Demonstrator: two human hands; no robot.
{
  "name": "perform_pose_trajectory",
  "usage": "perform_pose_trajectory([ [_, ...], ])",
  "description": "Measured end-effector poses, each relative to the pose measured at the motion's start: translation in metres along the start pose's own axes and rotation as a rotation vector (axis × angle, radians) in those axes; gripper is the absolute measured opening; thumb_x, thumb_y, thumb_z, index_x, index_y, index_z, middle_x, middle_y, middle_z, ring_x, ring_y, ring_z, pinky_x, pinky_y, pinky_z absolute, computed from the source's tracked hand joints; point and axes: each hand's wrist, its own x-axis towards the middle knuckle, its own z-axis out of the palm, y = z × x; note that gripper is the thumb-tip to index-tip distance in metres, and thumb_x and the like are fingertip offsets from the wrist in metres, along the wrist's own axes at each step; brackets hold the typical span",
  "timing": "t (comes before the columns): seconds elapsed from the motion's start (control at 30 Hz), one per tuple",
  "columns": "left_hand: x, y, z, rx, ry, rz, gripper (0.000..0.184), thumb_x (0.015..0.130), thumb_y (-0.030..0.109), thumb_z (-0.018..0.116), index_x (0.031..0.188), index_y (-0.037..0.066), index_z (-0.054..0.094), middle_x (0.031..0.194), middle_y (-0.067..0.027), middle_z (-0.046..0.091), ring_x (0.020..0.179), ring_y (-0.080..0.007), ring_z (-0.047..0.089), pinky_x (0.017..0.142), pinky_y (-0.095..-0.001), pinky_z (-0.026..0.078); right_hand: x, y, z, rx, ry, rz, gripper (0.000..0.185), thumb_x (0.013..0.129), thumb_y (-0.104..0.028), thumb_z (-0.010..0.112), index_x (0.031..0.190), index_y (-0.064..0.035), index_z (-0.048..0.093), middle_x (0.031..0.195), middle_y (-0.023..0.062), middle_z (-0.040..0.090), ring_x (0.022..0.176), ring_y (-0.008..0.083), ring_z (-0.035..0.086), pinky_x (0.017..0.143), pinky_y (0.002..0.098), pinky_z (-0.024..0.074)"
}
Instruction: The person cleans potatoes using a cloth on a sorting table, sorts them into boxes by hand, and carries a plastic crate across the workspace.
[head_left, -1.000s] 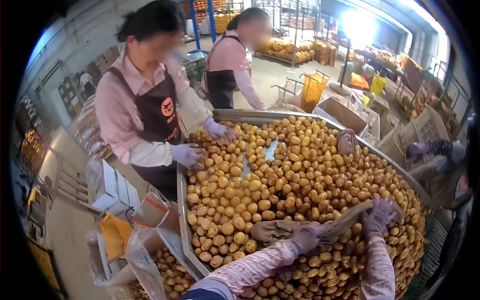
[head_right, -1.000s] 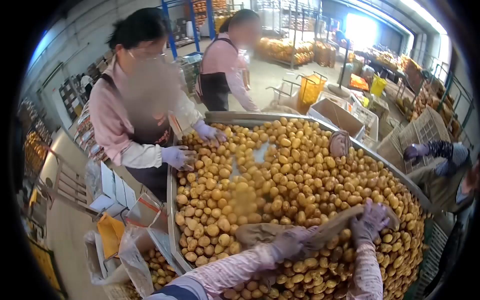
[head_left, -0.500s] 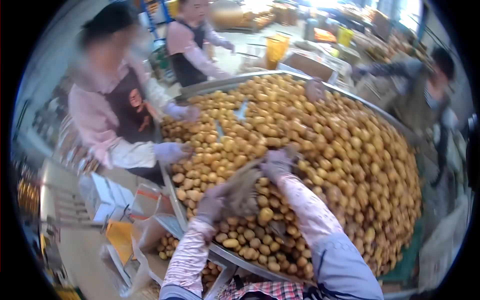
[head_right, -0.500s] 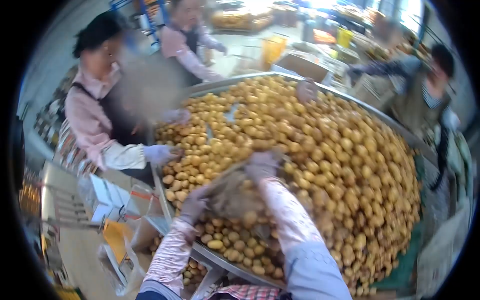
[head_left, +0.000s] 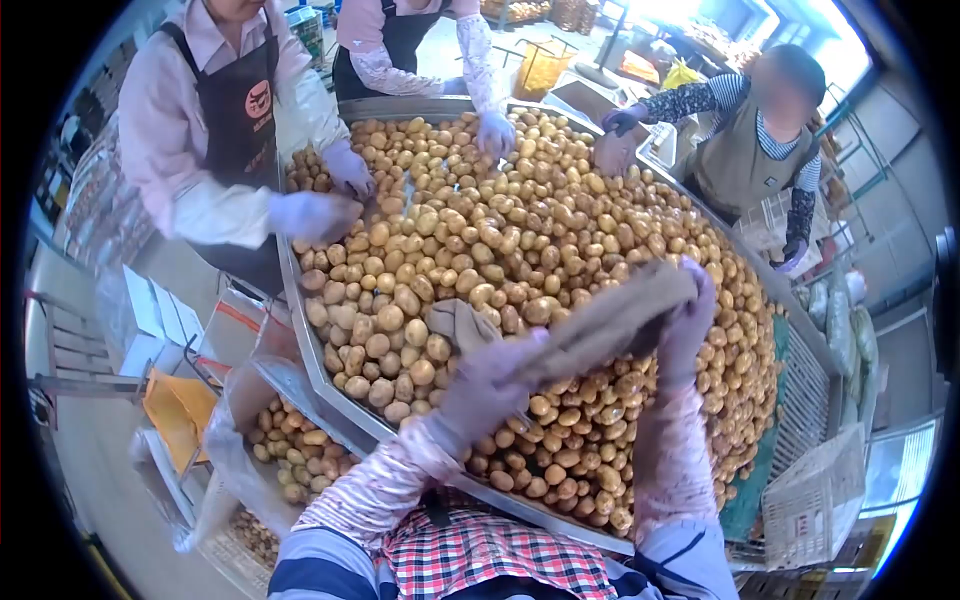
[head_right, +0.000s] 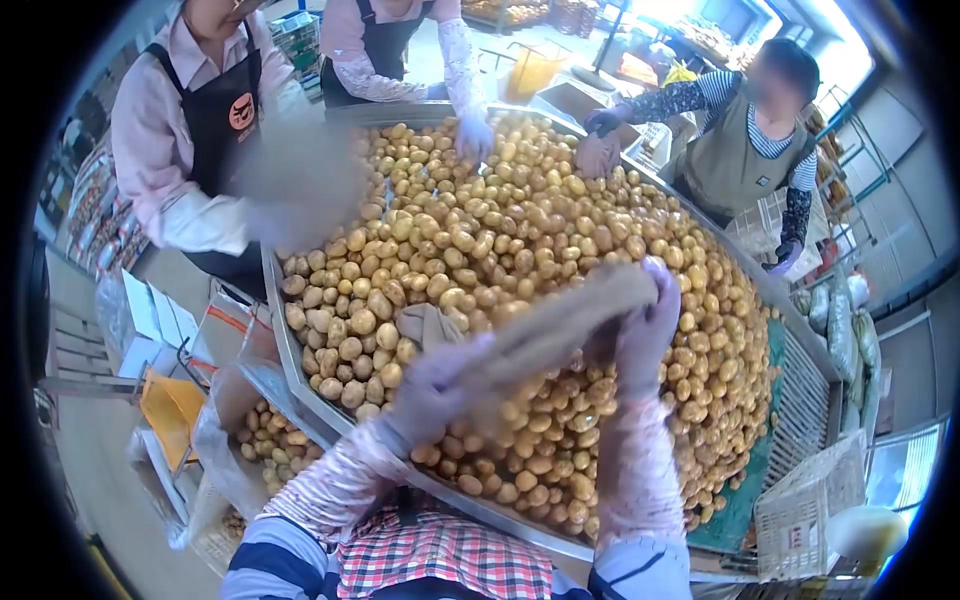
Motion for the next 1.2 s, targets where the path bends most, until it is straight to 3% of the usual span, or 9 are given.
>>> perform_pose_trajectory([
  [0.1, -0.045, -0.063, 0.032, 0.47, -0.312, -0.122, 0.063, 0.079, 0.018, 0.074, 0.138, 0.009, 0.054, 0.081, -0.0072, 0.066, 0.074, -0.0259, 0.066, 0.068, -0.0396, 0.05, -0.069, 0.073, 0.007, -0.99, -0.158, -0.221, 0.047, 0.091, -0.024, 0.061, 0.132, -0.0017, 0.053, 0.131, 0.0201, 0.057, 0.124, 0.0377, 0.052, 0.109, 0.0419, 0.0391],
  [0.17, -0.058, -0.099, 0.025, 0.709, -0.358, 0.024, 0.063, 0.078, 0.019, 0.072, 0.138, 0.011, 0.053, 0.076, -0.0051, 0.063, 0.069, -0.0253, 0.064, 0.064, -0.0391, 0.047, -0.117, 0.091, 0.038, -1.269, -0.503, -0.022, 0.088, 0.077, -0.039, 0.064, 0.153, -0.0097, 0.03, 0.153, 0.0228, 0.032, 0.145, 0.0425, 0.023, 0.117, 0.0619, 0.0089],
  [0.3, -0.026, -0.133, 0.019, 0.742, -0.54, -0.02, 0.065, 0.078, 0.029, 0.069, 0.139, 0.015, 0.053, 0.072, -0.0044, 0.062, 0.063, -0.0256, 0.063, 0.061, -0.04, 0.048, -0.099, 0.114, 0.097, -1.085, -0.557, 0.095, 0.084, 0.079, -0.044, 0.061, 0.15, -0.0107, 0.034, 0.155, 0.0219, 0.028, 0.147, 0.0445, 0.015, 0.112, 0.0699, -0.003],
  [0.6, 0.039, -0.174, 0.053, 0.662, -0.228, -0.383, 0.062, 0.082, 0.033, 0.066, 0.136, 0.006, 0.052, 0.081, -0.0173, 0.069, 0.074, -0.0356, 0.068, 0.07, -0.0452, 0.055, -0.014, 0.174, 0.201, -1.065, -0.678, 0.225, 0.08, 0.086, -0.055, 0.056, 0.152, -0.0158, 0.035, 0.158, 0.022, 0.025, 0.147, 0.0471, 0.015, 0.115, 0.0686, 0.0014],
  [0.83, -0.023, -0.118, 0.02, 0.429, -0.34, -0.486, 0.064, 0.082, 0.023, 0.068, 0.141, 0.01, 0.048, 0.087, -0.02, 0.068, 0.08, -0.0363, 0.068, 0.073, -0.0444, 0.054, -0.07, 0.145, 0.149, -0.824, -0.848, -0.015, 0.044, 0.082, -0.039, 0.068, 0.117, -0.0154, 0.059, 0.139, 0.0131, 0.042, 0.14, 0.0469, 0.025, 0.107, 0.072, 0.0191],
  [0.9, -0.03, -0.087, -0.014, 0.487, -0.559, -0.301, 0.061, 0.08, 0.015, 0.07, 0.138, 0.009, 0.052, 0.096, -0.0218, 0.07, 0.089, -0.0324, 0.07, 0.081, -0.0408, 0.056, -0.061, 0.132, 0.111, -0.622, -0.878, -0.09, 0.028, 0.081, -0.024, 0.071, 0.105, -0.0106, 0.065, 0.116, 0.0116, 0.057, 0.122, 0.0381, 0.049, 0.101, 0.057, 0.039],
  [0.97, -0.038, -0.095, -0.045, 0.354, -0.347, -0.057, 0.056, 0.079, 0.008, 0.068, 0.134, 0.008, 0.057, 0.105, -0.018, 0.071, 0.098, -0.025, 0.07, 0.09, -0.0359, 0.055, -0.034, 0.139, 0.083, -0.403, -0.942, 0.042, 0.017, 0.083, -0.015, 0.07, 0.098, -0.0085, 0.068, 0.1, 0.0089, 0.064, 0.107, 0.0297, 0.062, 0.093, 0.0439, 0.0497],
  [1.03, -0.01, -0.074, -0.074, 0.079, -0.085, -0.546, 0.049, 0.079, 0.003, 0.064, 0.128, 0.004, 0.061, 0.114, -0.0132, 0.07, 0.106, -0.0189, 0.066, 0.097, -0.0316, 0.052, -0.003, 0.11, 0.066, -0.145, -0.556, 0.399, 0.01, 0.084, 0.0, 0.065, 0.091, -0.0057, 0.069, 0.083, 0.0033, 0.066, 0.082, 0.0164, 0.065, 0.078, 0.0278, 0.0521],
  [1.2, 0.104, -0.052, -0.07, -0.018, 0.338, -0.304, 0.052, 0.079, -0.004, 0.062, 0.13, 0.003, 0.058, 0.115, -0.0079, 0.06, 0.096, -0.0166, 0.062, 0.085, -0.0276, 0.052, 0.079, 0.081, 0.097, 0.32, -0.122, 0.36, 0.015, 0.088, 0.004, 0.056, 0.098, -0.0016, 0.066, 0.086, 0.0004, 0.064, 0.08, 0.0091, 0.059, 0.074, 0.0224, 0.0493],
])
